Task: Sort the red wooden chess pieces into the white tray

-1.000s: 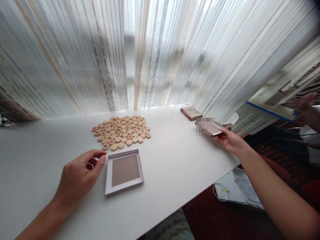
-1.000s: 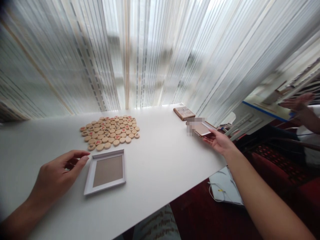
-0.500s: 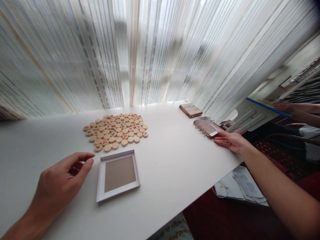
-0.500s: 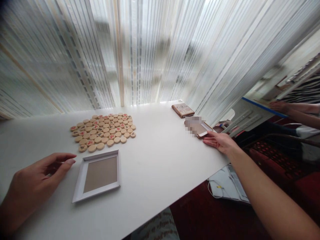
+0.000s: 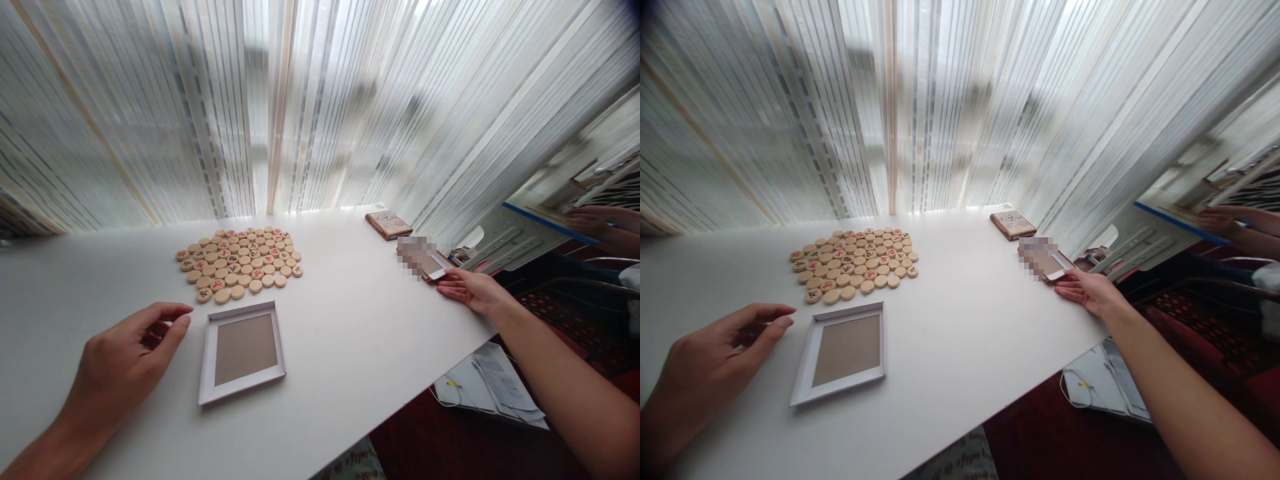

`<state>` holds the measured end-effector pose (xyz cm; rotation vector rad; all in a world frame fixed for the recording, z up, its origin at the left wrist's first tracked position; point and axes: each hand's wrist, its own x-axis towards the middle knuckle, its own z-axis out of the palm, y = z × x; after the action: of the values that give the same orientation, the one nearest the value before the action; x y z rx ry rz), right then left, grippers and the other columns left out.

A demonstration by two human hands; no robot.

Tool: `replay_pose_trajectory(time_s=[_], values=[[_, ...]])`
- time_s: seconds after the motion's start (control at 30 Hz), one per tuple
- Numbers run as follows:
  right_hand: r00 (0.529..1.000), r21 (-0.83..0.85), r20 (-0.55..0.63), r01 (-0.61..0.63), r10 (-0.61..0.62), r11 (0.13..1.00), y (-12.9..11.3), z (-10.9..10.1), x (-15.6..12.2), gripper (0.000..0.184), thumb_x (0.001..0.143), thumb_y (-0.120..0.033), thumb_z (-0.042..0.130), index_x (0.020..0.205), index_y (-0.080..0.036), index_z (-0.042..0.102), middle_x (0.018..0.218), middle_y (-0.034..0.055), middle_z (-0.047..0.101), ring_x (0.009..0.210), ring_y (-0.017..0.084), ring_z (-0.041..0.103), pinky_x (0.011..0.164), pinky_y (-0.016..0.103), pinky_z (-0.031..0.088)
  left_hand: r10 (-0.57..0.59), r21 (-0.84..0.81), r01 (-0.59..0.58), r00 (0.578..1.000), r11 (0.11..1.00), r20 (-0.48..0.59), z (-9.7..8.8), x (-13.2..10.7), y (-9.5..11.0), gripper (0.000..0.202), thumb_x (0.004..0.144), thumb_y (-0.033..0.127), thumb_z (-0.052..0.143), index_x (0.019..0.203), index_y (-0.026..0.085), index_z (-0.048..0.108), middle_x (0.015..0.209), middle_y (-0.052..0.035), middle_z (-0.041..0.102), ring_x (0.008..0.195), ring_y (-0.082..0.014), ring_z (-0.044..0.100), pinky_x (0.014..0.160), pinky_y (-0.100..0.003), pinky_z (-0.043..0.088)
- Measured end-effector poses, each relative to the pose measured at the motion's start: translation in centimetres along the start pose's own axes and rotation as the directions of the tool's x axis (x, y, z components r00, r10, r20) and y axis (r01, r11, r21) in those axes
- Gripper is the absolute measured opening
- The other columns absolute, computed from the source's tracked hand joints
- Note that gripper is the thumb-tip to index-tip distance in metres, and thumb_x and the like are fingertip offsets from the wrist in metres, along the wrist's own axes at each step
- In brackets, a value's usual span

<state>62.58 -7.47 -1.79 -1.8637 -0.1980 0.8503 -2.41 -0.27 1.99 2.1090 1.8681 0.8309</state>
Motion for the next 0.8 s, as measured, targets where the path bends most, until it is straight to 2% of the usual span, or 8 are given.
replay_pose_trajectory(time_s=[0.07,0.17,0.23,0.33,0.53,0.67,0.73,0.8], values=[[1.0,0.0,-0.004,0.015,-0.015,1.0,0.1,-0.1,0.0,0.028,0.106,-0.033,0.07,0.129,-0.016,0.069,0.125,0.0105,0.073,0.102,0.022,0.074,0.086,0.04,0.066,-0.003,-0.003,0.003,1.0,1.0,-0.004,0.0,0.0,0.0,0.04,0.084,0.057,0.06,0.097,0.026,0.08,0.077,-0.0004,0.079,0.073,-0.0241,0.075,0.07,-0.03,0.052],[0.999,0.007,-0.01,0.047,-0.047,0.999,0.3,-0.3,0.0,0.008,0.105,-0.02,0.067,0.102,-0.015,0.072,0.091,0.0091,0.076,0.075,0.018,0.076,0.064,0.026,0.067,-0.025,-0.011,0.025,1.0,1.0,0.013,-0.1,-0.1,0.0,0.043,0.083,0.059,0.059,0.099,0.024,0.081,0.08,-0.0019,0.079,0.074,-0.0248,0.075,0.071,-0.031,0.052],[0.998,0.014,-0.014,0.069,-0.068,0.998,0.3,-0.3,0.1,0.013,0.103,-0.015,0.066,0.091,-0.016,0.07,0.076,0.0093,0.074,0.064,0.018,0.076,0.055,0.023,0.066,-0.027,-0.016,0.027,0.999,1.0,0.02,-0.1,-0.1,0.0,0.044,0.084,0.059,0.059,0.099,0.024,0.081,0.08,-0.0024,0.079,0.075,-0.0248,0.074,0.072,-0.032,0.052],[0.996,0.017,-0.016,0.093,-0.093,0.996,0.3,-0.3,0.2,0.012,0.099,-0.014,0.07,0.087,-0.017,0.07,0.069,0.0108,0.075,0.058,0.02,0.077,0.052,0.023,0.067,-0.015,-0.019,0.015,1.0,1.0,0.015,-0.2,-0.2,0.1,0.042,0.086,0.057,0.059,0.098,0.023,0.08,0.08,-0.0024,0.079,0.075,-0.0242,0.074,0.072,-0.032,0.052],[0.99,0.033,0.017,0.136,-0.137,0.99,0.3,-1.0,-0.7,0.028,0.095,-0.033,0.079,0.071,-0.021,0.073,0.068,0.0141,0.078,0.056,0.026,0.079,0.053,0.026,0.069,0.03,-0.062,-0.03,0.999,0.998,0.012,-0.1,-0.5,0.2,0.034,0.092,0.051,0.063,0.1,0.022,0.079,0.081,-0.0016,0.079,0.072,-0.0207,0.072,0.073,-0.031,0.053],[0.97,0.066,0.047,0.235,-0.239,0.97,1.9,0.3,-3.9,0.041,0.096,-0.047,0.079,0.059,-0.03,0.072,0.062,0.0093,0.076,0.051,0.025,0.076,0.051,0.028,0.068,0.093,-0.146,-0.089,0.996,0.985,0.017,0.4,-0.8,0.5,0.033,0.096,0.047,0.062,0.105,0.02,0.08,0.088,-0.0035,0.08,0.066,-0.0175,0.067,0.067,-0.029,0.053],[0.889,0.018,0.182,0.424,-0.42,0.906,2.8,2.6,-7.4,0.029,0.094,-0.051,0.081,0.072,-0.032,0.08,0.068,0.0101,0.079,0.051,0.025,0.075,0.045,0.028,0.065,0.144,-0.181,-0.135,0.989,0.974,0.036,0.7,-0.9,0.7,0.034,0.099,0.046,0.062,0.11,0.019,0.08,0.1,-0.0062,0.081,0.064,-0.0156,0.065,0.064,-0.028,0.052],[0.759,-0.033,0.385,0.58,-0.525,0.814,3.2,6.1,-12.2,0.034,0.088,-0.06,0.084,0.08,-0.027,0.083,0.076,0.0131,0.08,0.051,0.025,0.073,0.039,0.031,0.061,0.197,-0.207,-0.182,0.979,0.961,0.054,1.0,-1.0,0.9,0.035,0.1,0.045,0.062,0.112,0.018,0.08,0.105,-0.0079,0.081,0.062,-0.0142,0.063,0.063,-0.029,0.052]])
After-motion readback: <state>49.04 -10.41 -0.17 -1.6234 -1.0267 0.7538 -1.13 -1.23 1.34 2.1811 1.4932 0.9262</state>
